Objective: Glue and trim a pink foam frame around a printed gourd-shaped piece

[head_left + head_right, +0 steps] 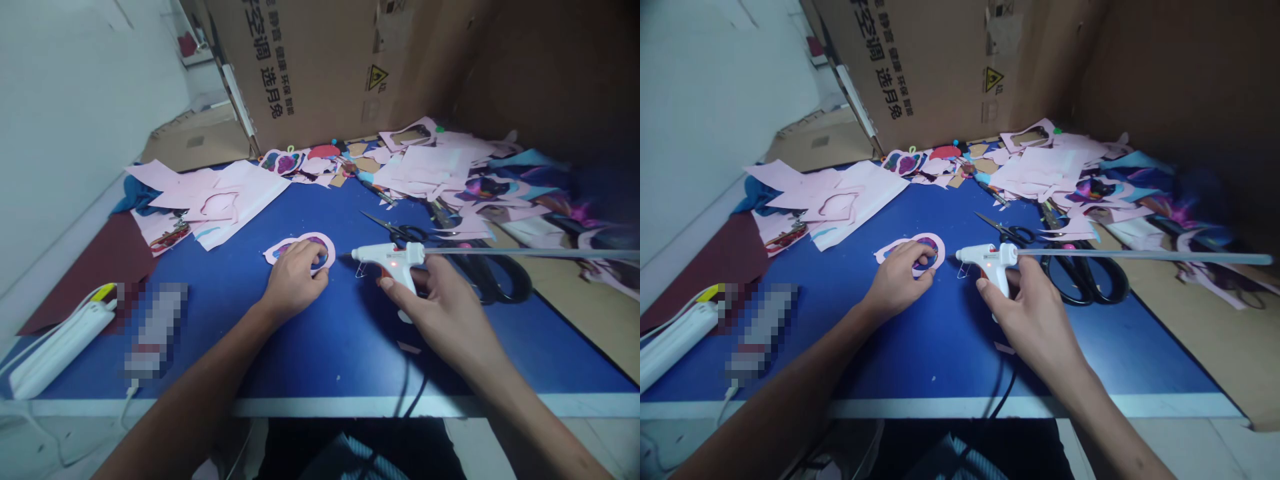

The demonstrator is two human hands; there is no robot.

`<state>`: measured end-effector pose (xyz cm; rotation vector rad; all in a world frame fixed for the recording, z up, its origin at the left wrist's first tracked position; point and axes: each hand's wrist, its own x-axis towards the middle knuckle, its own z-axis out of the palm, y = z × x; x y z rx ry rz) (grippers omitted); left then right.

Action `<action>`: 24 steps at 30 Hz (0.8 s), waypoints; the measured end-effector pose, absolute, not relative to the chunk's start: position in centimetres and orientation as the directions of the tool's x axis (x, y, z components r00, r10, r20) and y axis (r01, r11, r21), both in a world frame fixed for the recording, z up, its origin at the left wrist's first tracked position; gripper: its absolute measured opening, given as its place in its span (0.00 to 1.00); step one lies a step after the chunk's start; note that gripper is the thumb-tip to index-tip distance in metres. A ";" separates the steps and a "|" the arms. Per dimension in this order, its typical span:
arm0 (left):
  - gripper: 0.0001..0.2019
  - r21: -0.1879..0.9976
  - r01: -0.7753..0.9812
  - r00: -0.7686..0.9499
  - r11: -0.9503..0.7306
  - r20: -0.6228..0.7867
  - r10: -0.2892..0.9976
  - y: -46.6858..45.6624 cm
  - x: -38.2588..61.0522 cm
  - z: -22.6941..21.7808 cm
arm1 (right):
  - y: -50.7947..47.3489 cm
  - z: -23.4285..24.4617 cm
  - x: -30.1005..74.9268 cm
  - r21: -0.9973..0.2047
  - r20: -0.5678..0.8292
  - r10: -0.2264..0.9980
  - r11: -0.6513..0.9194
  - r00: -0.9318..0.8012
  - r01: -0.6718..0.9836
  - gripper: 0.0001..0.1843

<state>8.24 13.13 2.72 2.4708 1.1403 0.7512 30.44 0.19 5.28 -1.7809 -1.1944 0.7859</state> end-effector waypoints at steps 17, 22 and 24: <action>0.10 0.489 0.598 0.537 -0.635 0.344 0.770 13.0 8.1 2.4 | 1.7 5.6 29.6 -0.901 -0.015 0.933 -0.168 0.359 0.400 0.18; 0.10 0.489 0.600 0.535 -0.634 0.343 0.772 12.9 8.2 2.5 | 1.9 5.5 29.6 -0.893 -0.007 0.938 -0.162 0.348 0.420 0.17; 0.10 0.486 0.601 0.533 -0.634 0.347 0.772 12.8 8.2 2.5 | 1.9 5.4 29.5 -0.886 -0.001 0.936 -0.164 0.352 0.435 0.17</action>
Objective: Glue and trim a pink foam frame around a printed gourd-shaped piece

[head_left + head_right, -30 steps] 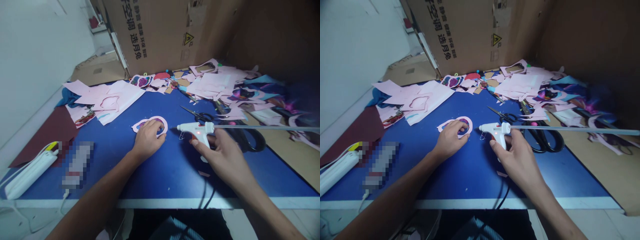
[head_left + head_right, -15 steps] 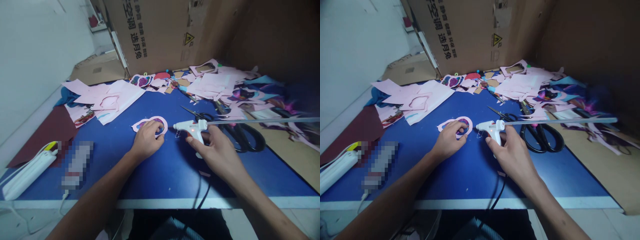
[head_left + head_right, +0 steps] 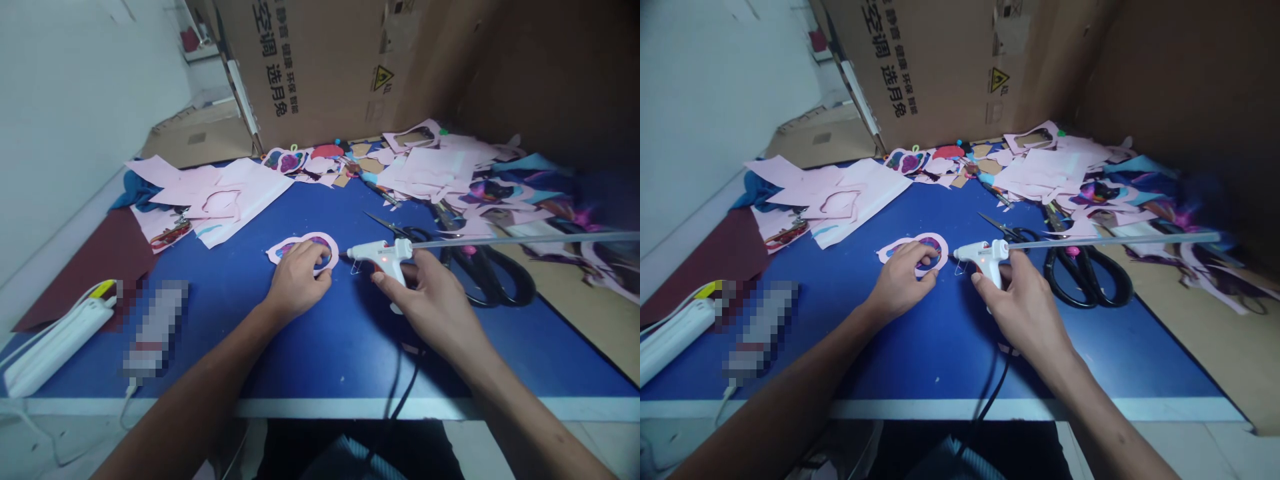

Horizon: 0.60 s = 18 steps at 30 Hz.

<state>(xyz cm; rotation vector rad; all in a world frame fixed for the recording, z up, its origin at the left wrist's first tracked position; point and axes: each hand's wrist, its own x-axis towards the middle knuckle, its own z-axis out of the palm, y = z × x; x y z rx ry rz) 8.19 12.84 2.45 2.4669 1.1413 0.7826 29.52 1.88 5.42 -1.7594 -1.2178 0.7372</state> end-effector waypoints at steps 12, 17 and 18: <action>0.10 0.487 0.586 0.536 -0.647 0.366 0.761 12.9 8.2 2.3 | 2.0 5.1 29.5 -0.892 -0.019 0.935 -0.176 0.354 0.417 0.20; 0.10 0.491 0.585 0.536 -0.646 0.364 0.762 12.9 8.1 2.2 | 1.9 5.0 29.4 -0.895 -0.018 0.936 -0.171 0.350 0.411 0.20; 0.10 0.490 0.583 0.537 -0.648 0.366 0.760 12.9 8.1 2.2 | 1.9 4.9 29.4 -0.894 -0.020 0.937 -0.173 0.349 0.414 0.19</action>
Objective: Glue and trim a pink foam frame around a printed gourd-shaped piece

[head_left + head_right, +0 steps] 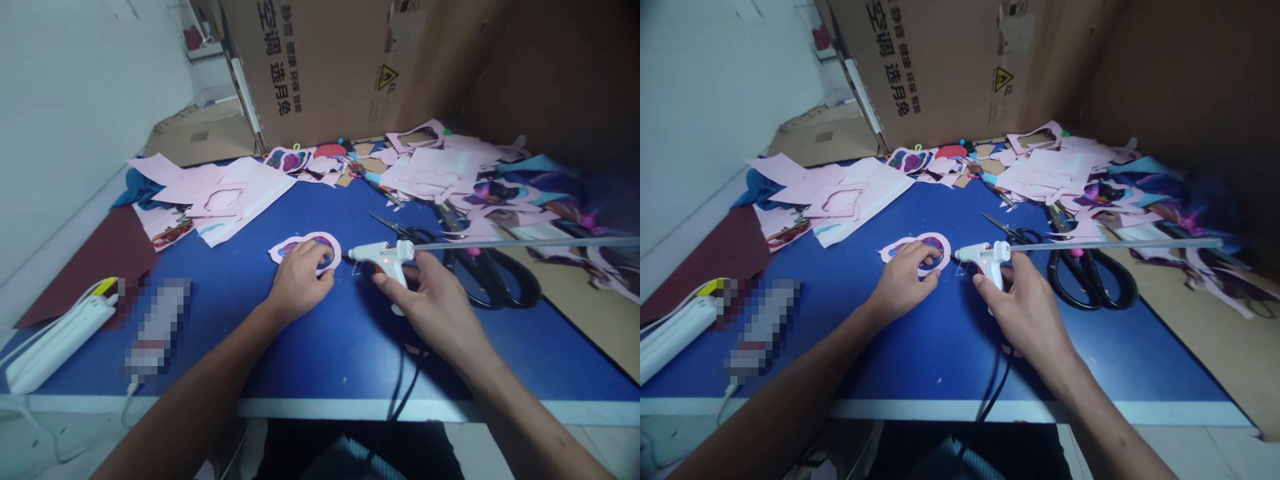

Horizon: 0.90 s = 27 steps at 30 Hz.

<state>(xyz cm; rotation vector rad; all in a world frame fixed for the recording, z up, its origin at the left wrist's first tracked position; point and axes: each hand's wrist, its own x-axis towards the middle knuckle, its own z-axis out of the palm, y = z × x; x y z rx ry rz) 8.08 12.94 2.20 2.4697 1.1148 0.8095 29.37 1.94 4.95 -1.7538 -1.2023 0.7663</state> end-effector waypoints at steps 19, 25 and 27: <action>0.15 0.478 0.587 0.580 -0.654 0.315 0.751 13.2 8.0 2.0 | 2.0 3.7 28.7 -0.933 0.003 0.936 -0.124 0.353 0.336 0.20; 0.15 0.457 0.607 0.584 -0.650 0.297 0.755 13.2 8.0 2.1 | 2.1 3.2 28.7 -0.918 0.048 0.940 -0.092 0.337 0.386 0.23; 0.15 0.447 0.619 0.583 -0.645 0.288 0.759 13.1 8.0 2.2 | 2.1 3.3 28.7 -0.906 0.061 0.938 -0.092 0.340 0.414 0.23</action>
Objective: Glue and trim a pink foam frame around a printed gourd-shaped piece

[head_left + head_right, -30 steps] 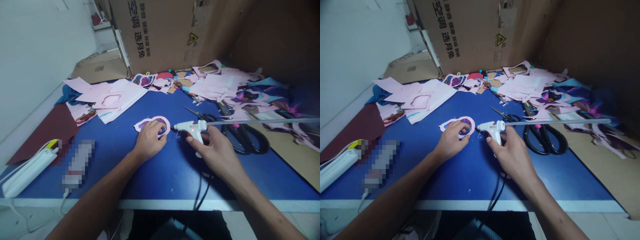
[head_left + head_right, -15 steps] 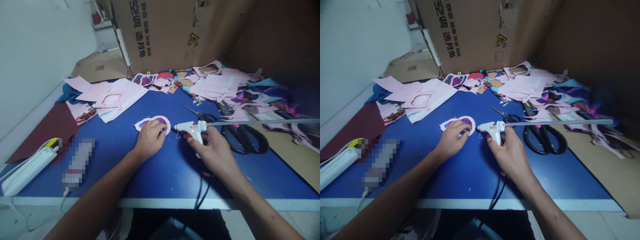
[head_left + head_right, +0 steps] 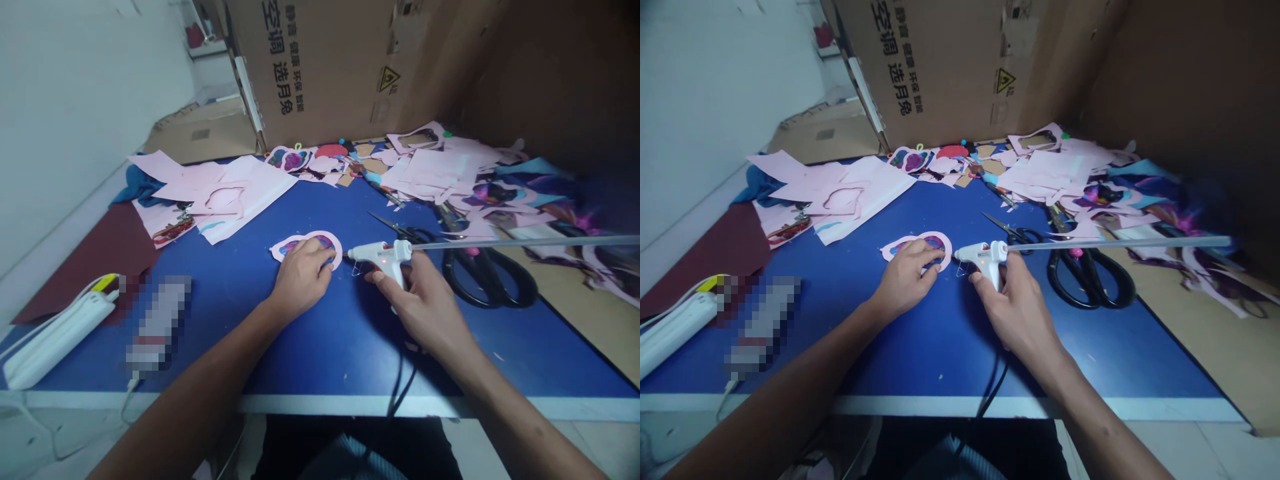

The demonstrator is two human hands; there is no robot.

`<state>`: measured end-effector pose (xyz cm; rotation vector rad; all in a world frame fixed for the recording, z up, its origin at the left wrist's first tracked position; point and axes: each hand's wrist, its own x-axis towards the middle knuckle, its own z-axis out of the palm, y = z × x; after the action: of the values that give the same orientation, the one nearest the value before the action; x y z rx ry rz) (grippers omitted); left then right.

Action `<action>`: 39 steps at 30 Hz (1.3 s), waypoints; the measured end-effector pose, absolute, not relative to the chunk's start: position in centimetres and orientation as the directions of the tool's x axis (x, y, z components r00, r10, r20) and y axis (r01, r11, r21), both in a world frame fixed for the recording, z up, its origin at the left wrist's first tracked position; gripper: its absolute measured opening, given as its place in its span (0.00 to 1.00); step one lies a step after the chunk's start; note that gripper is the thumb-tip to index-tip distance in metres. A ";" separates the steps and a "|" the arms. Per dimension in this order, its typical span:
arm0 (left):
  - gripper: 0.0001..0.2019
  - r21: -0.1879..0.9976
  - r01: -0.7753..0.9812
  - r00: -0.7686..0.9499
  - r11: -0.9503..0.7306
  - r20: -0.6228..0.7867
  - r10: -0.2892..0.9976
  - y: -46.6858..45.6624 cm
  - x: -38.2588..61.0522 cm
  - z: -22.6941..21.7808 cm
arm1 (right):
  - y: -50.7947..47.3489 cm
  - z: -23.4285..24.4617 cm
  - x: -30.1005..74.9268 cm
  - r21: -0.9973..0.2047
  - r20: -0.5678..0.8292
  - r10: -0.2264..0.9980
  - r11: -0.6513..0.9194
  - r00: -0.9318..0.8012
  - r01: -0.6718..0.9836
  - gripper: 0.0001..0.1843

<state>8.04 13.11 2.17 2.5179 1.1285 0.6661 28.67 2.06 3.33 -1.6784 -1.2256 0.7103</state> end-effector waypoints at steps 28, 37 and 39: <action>0.16 0.425 0.632 0.591 -0.648 0.276 0.758 13.1 8.1 2.2 | 1.9 3.7 28.8 -0.865 0.026 0.943 -0.146 0.332 0.481 0.14; 0.16 0.427 0.627 0.590 -0.652 0.286 0.755 13.1 8.1 2.1 | 1.9 3.6 28.9 -0.866 0.045 0.944 -0.127 0.327 0.484 0.14; 0.16 0.424 0.631 0.591 -0.650 0.281 0.756 13.1 8.1 2.1 | 1.9 3.8 28.9 -0.868 0.034 0.942 -0.137 0.333 0.478 0.13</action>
<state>8.08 13.14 2.15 2.5428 1.1368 0.6431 28.89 1.86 3.76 -1.7588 -1.2703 0.6967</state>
